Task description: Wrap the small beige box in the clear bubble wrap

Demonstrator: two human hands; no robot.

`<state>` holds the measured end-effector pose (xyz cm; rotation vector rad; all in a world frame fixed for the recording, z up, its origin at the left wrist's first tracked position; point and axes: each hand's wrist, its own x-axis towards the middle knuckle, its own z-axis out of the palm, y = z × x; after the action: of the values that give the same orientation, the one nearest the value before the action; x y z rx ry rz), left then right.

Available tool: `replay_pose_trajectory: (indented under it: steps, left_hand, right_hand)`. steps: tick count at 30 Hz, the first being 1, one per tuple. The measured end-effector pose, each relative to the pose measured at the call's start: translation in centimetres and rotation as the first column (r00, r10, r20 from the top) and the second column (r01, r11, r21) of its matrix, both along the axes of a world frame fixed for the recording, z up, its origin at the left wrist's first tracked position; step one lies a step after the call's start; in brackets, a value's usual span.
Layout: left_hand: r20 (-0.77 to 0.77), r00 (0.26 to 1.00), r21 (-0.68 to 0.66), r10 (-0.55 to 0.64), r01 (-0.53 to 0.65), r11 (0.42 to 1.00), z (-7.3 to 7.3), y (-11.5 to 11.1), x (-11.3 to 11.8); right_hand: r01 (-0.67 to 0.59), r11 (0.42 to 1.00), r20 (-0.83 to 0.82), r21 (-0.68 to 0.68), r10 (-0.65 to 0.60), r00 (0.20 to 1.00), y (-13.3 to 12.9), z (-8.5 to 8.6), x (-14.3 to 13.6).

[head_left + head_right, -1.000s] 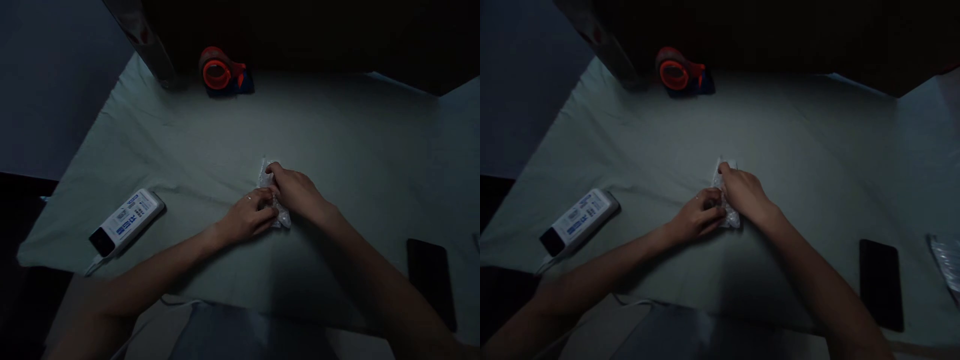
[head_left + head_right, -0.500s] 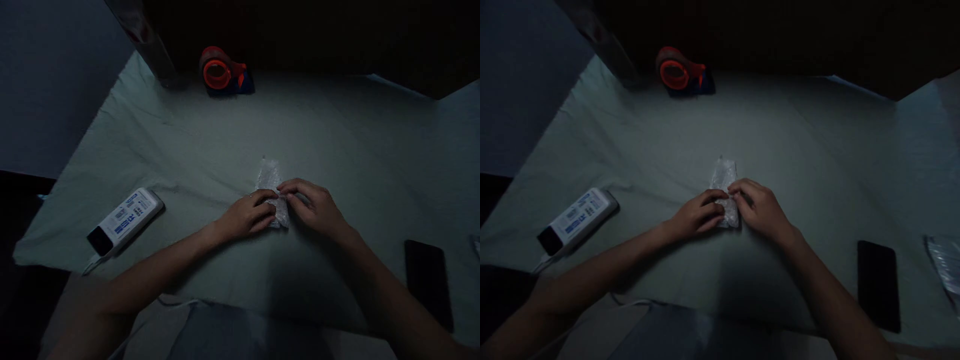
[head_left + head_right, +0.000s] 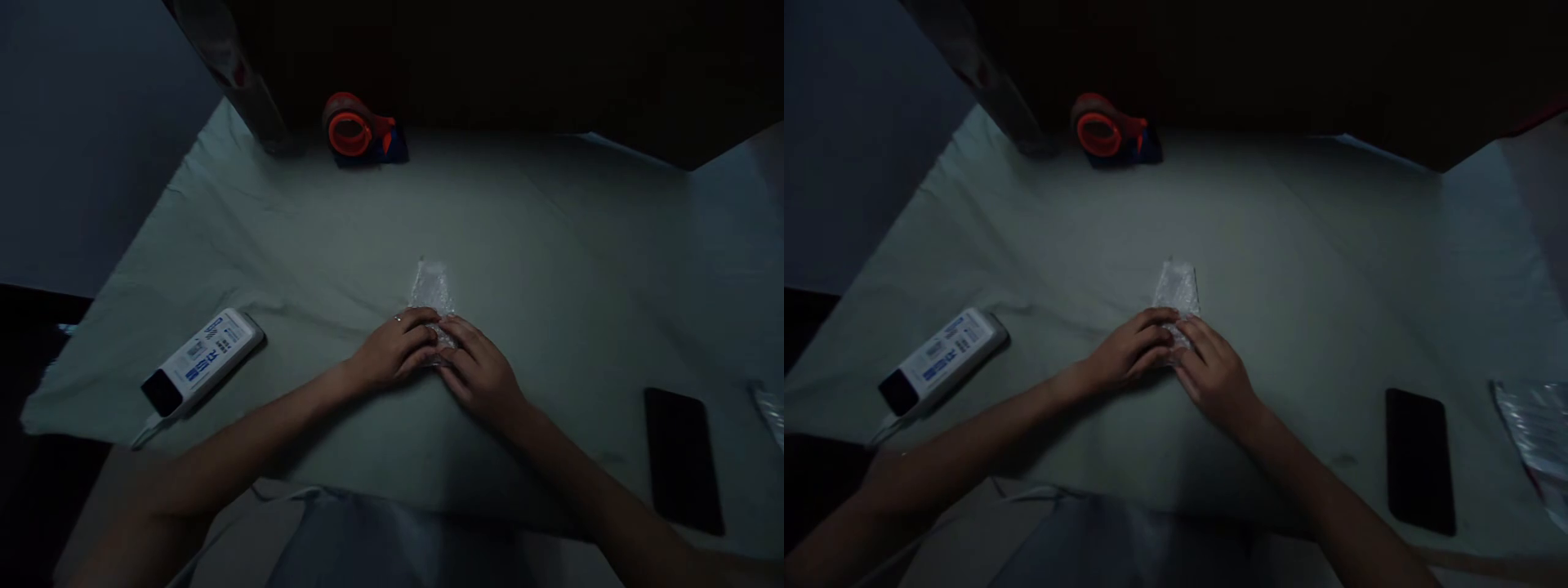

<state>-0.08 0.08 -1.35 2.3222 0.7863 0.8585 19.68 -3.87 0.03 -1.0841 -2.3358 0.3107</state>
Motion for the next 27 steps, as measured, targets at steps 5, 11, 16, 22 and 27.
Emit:
replay_pose_trajectory:
  steps: [5, 11, 16, 22, 27]
  left_hand:
    - [-0.087, 0.996, 0.0, 0.003, -0.003, 1.0, -0.1, 2.2, -0.9]
    - [-0.197, 0.98, -0.049, 0.016, -0.026, 0.998, -0.4, 4.6, -1.1]
    - [-0.194, 0.967, -0.12, 0.167, -0.192, 0.974, 0.1, 6.0, -0.7]
    - [-0.387, 0.8, -0.096, 0.459, -0.53, 0.843, 1.3, 7.3, 0.4]
    - [-0.426, 0.792, -0.209, 0.437, -0.556, 0.804, 1.5, 8.2, 1.6]
  right_hand:
    - [0.002, 0.998, 0.139, 0.061, -0.01, 0.99, 0.3, 1.0, -0.2]
    - [-0.025, 0.996, 0.159, -0.081, 0.038, 0.987, 3.0, 2.3, 0.0]
    - [0.117, 0.934, 0.278, -0.337, -0.02, 0.96, 6.7, 2.5, -0.7]
    - [0.109, 0.949, 0.211, -0.295, -0.046, 0.976, 7.4, 1.6, -1.4]
    - [0.12, 0.968, 0.115, -0.222, -0.096, 0.989, 6.4, 0.7, -1.2]
